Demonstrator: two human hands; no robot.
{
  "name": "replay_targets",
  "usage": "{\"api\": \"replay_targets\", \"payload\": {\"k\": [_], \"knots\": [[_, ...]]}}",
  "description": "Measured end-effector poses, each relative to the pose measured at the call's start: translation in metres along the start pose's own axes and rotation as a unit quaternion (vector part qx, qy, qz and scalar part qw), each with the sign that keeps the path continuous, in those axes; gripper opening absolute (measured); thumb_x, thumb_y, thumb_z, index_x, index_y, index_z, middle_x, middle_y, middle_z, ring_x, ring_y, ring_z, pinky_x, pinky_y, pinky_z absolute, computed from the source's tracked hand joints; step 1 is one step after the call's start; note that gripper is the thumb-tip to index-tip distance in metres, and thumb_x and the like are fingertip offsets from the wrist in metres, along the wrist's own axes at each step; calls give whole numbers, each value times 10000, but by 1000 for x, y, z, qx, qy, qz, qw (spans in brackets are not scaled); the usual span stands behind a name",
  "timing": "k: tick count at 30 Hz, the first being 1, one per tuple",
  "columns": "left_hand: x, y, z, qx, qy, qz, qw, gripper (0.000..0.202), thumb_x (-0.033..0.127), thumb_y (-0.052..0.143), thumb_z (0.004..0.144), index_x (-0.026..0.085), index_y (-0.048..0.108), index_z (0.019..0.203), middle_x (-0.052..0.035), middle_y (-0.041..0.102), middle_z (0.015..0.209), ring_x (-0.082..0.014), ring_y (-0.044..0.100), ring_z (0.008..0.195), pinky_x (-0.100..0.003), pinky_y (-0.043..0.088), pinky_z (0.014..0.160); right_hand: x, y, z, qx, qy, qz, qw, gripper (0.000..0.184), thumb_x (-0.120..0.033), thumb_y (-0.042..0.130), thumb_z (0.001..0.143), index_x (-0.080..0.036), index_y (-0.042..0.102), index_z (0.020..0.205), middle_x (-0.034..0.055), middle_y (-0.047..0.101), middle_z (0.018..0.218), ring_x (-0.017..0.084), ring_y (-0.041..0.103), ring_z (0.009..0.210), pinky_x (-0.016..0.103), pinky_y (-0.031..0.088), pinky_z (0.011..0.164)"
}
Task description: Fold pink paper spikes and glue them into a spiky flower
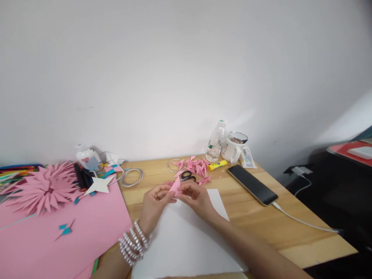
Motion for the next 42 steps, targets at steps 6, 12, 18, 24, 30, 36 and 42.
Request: {"api": "replay_targets", "payload": {"k": [6,12,18,24,30,36,42], "knots": [[-1,8,0,-48,8,44,998,189,297,663,660,118,656,718,-53,682,696,-168,633,646,-284,542,613,11,4,-3,-5,45,11,999,200,-277,633,695,-177,529,834,0,575,674,119,562,617,257,486,602],[6,12,-3,-60,50,100,992,225,349,623,696,126,644,683,-49,668,635,-161,623,567,-270,520,569,19,11,-5,-36,78,8,996,186,-337,613,711,-165,546,690,-7,554,639,102,527,560,232,476,541],[-2,19,-3,-96,3,35,995,242,318,612,710,107,626,827,-80,683,721,-171,635,611,-285,515,589,20,3,-3,1,97,25,995,183,-327,644,674,-156,582,701,-2,576,627,103,529,538,228,469,518],[-4,11,0,-68,-17,11,997,250,273,611,691,105,607,876,-87,679,794,-167,636,634,-256,496,549,19,10,-3,-38,95,17,995,146,-287,604,707,-159,603,779,9,616,673,110,561,570,225,482,512],[2,16,0,-120,-14,0,993,292,249,596,700,116,579,959,-89,675,803,-168,634,623,-254,483,519,15,10,-2,-37,83,5,996,124,-283,603,713,-165,604,750,-5,574,633,100,538,556,214,479,499],[-8,16,1,-126,-77,-72,986,149,168,582,685,101,603,816,-78,667,728,-148,621,576,-223,461,490,-5,3,-1,-32,-37,-99,994,60,-242,597,736,-186,615,734,23,597,723,125,563,640,232,486,541],[-17,19,-1,-140,-126,-138,972,104,118,576,663,115,580,767,-40,646,667,-131,617,520,-189,445,437,-36,5,-10,-31,-229,-226,946,105,-169,550,785,-209,637,828,51,647,772,154,605,726,277,491,656]]}}
Point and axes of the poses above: each hand's wrist, its own z-axis towards the middle knuckle, its own y-axis out of the palm, x = y × z, the point moved 10 cm from there along z, towards the middle knuckle
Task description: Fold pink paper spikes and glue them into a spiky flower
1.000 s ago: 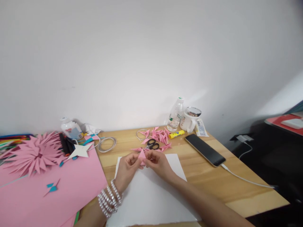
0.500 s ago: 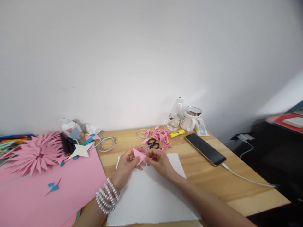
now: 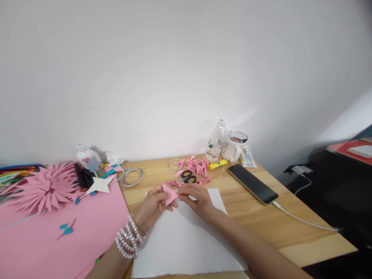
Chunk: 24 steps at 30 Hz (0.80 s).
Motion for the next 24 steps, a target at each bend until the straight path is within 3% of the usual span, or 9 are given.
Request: {"api": "replay_targets", "payload": {"k": [3,7,15,18,21,24], "knots": [[-3,-1,1,-1,-6,-10,1000,107,107,576,660,128,563,765,-30,640,648,-135,620,510,-184,445,416,-7,-1,0,5,-27,-7,1000,112,-145,554,779,-205,640,820,58,655,770,152,618,722,269,500,655],[-7,-5,2,11,-15,-22,1000,72,90,584,650,133,540,687,-6,608,558,-126,610,472,-157,423,377,-9,-4,0,30,-12,7,999,99,-133,577,756,-204,645,751,51,662,745,145,627,690,258,510,630],[-12,-11,5,29,-31,-39,998,114,33,571,617,136,525,635,4,584,475,-109,583,420,-133,395,343,4,-1,1,28,90,80,992,61,-209,625,727,-180,637,674,29,650,642,133,593,576,240,485,530],[-19,-12,7,21,-54,-63,996,117,22,571,620,131,528,624,5,586,482,-89,573,423,-126,406,370,-4,-5,1,37,52,45,997,43,-198,601,748,-190,641,734,31,655,664,134,583,588,256,482,564],[-20,-9,8,2,-61,-72,996,113,15,572,620,124,539,623,7,587,497,-73,563,430,-125,420,401,-10,0,2,4,19,50,999,98,-193,557,779,-202,643,825,38,660,710,136,582,650,267,485,613],[-9,-2,5,-17,-26,-22,999,97,36,566,629,129,537,632,7,581,489,-94,564,421,-147,417,371,14,11,0,-44,141,140,979,142,-293,601,742,-180,635,821,39,632,727,133,577,648,246,491,555]]}}
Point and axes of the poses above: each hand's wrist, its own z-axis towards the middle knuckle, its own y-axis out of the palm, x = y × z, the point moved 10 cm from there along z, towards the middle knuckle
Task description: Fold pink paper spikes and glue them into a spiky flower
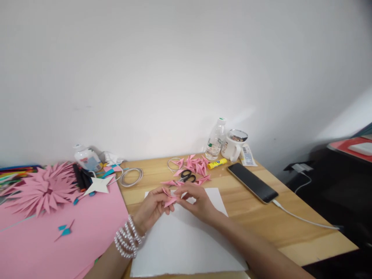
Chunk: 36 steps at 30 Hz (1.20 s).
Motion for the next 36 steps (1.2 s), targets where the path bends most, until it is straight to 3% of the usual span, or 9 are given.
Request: {"api": "replay_targets", "payload": {"k": [4,8,14,17,23,27,31,36], "knots": [[17,12,-7,-4,67,132,989,83,76,553,656,141,511,625,-6,597,524,-142,583,442,-207,441,360,44,17,-9,-59,236,166,956,376,-479,497,771,-128,583,667,16,565,588,103,555,503,206,456,432],[19,21,-11,-16,94,218,971,64,142,552,709,145,505,666,-5,584,531,-144,578,465,-230,453,383,57,30,-19,-117,300,207,924,323,-444,608,700,-132,555,637,-9,563,534,87,537,479,189,435,449],[21,21,-11,-3,105,264,959,209,201,565,731,149,504,924,5,598,582,-125,575,480,-248,470,453,59,29,-18,-116,294,215,924,293,-394,592,727,-123,560,621,0,573,558,74,522,493,181,409,469],[20,18,-10,18,108,290,951,222,247,577,728,141,512,912,0,604,572,-117,566,472,-247,462,470,57,26,-15,-95,283,184,936,301,-401,576,733,-133,535,603,0,573,545,75,505,474,183,394,452],[21,10,-12,95,160,307,933,167,302,508,760,151,491,831,47,536,447,-74,453,322,-181,338,345,42,18,-10,-39,229,86,969,303,-410,565,739,-156,473,600,-41,497,465,51,402,368,173,309,372],[24,6,-14,129,180,302,927,125,269,501,741,157,499,798,64,502,412,-61,411,311,-157,307,323,41,19,-10,-34,229,119,966,313,-428,569,732,-148,495,613,-45,481,463,49,391,371,177,319,378],[24,1,-15,151,177,289,929,85,218,522,699,161,509,760,69,496,397,-58,401,302,-150,303,314,44,30,-12,-87,250,191,945,294,-419,596,714,-130,554,683,-21,529,539,73,475,456,209,401,473],[26,5,-16,129,173,275,937,116,223,542,711,153,524,801,65,512,414,-54,417,302,-153,322,324,45,27,-12,-78,242,184,950,273,-395,626,695,-130,577,745,-47,488,491,51,389,416,189,317,423]]}}
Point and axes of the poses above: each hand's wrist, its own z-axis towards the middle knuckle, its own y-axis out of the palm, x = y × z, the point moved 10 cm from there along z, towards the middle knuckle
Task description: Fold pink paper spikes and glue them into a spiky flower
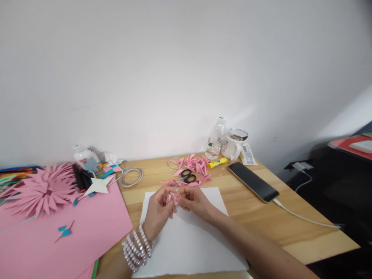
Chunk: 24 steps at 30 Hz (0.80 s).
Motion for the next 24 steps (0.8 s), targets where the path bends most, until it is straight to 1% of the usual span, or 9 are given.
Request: {"api": "replay_targets", "payload": {"k": [2,4,6,9,12,15,19,22,24], "knots": [[5,2,1,-20,2,-26,999,181,267,561,723,147,517,852,39,561,477,-85,500,367,-179,388,359,0,-4,1,20,-9,13,1000,286,-409,621,695,-135,578,765,-45,496,500,58,408,427,195,333,431],[7,5,3,-44,-5,-65,997,287,296,598,709,138,500,927,-7,624,596,-140,596,499,-238,477,438,1,-10,3,49,-12,30,998,305,-434,618,689,-143,567,764,-37,515,531,68,444,446,206,374,449],[5,4,4,-47,-23,-94,994,347,308,627,690,128,488,953,-43,655,682,-184,639,598,-303,525,524,1,-14,4,70,-15,35,997,319,-456,615,681,-149,557,747,-28,533,575,71,467,458,216,408,466],[-1,1,5,-29,-39,-96,994,303,329,628,693,128,498,879,-47,662,671,-194,652,583,-339,539,577,-2,-12,4,66,-31,5,997,302,-440,622,677,-151,567,747,4,571,676,93,512,537,232,442,511],[-5,4,3,-37,-50,-84,995,295,334,637,682,142,492,853,-39,659,650,-206,657,575,-343,544,564,-4,-15,2,90,-40,-55,994,261,-402,638,666,-158,574,732,22,581,725,123,530,640,234,442,548],[-5,6,1,-44,-59,-86,994,293,327,644,670,144,491,839,-52,662,696,-218,661,583,-346,547,543,-4,-18,1,109,-42,-69,991,268,-422,613,678,-164,541,659,-4,530,639,114,500,594,229,433,538],[-5,7,0,-47,-73,-112,990,285,298,656,656,144,499,836,-38,653,678,-219,664,587,-353,550,560,-3,-15,4,89,-48,-44,994,334,-474,547,716,-169,482,596,-31,439,567,91,442,500,227,431,497],[-7,9,-1,-49,-77,-121,989,275,291,663,651,147,498,818,-29,648,657,-211,662,573,-345,549,562,-4,-12,4,77,-49,-60,994,301,-443,555,721,-167,495,620,-25,450,587,90,436,506,216,405,474],[-7,10,-1,-54,-72,-118,989,265,299,663,656,147,497,797,-25,644,633,-205,658,566,-343,548,563,-6,-12,4,80,-54,-80,992,266,-406,572,716,-161,515,625,-18,476,597,92,432,522,211,383,478]]}}
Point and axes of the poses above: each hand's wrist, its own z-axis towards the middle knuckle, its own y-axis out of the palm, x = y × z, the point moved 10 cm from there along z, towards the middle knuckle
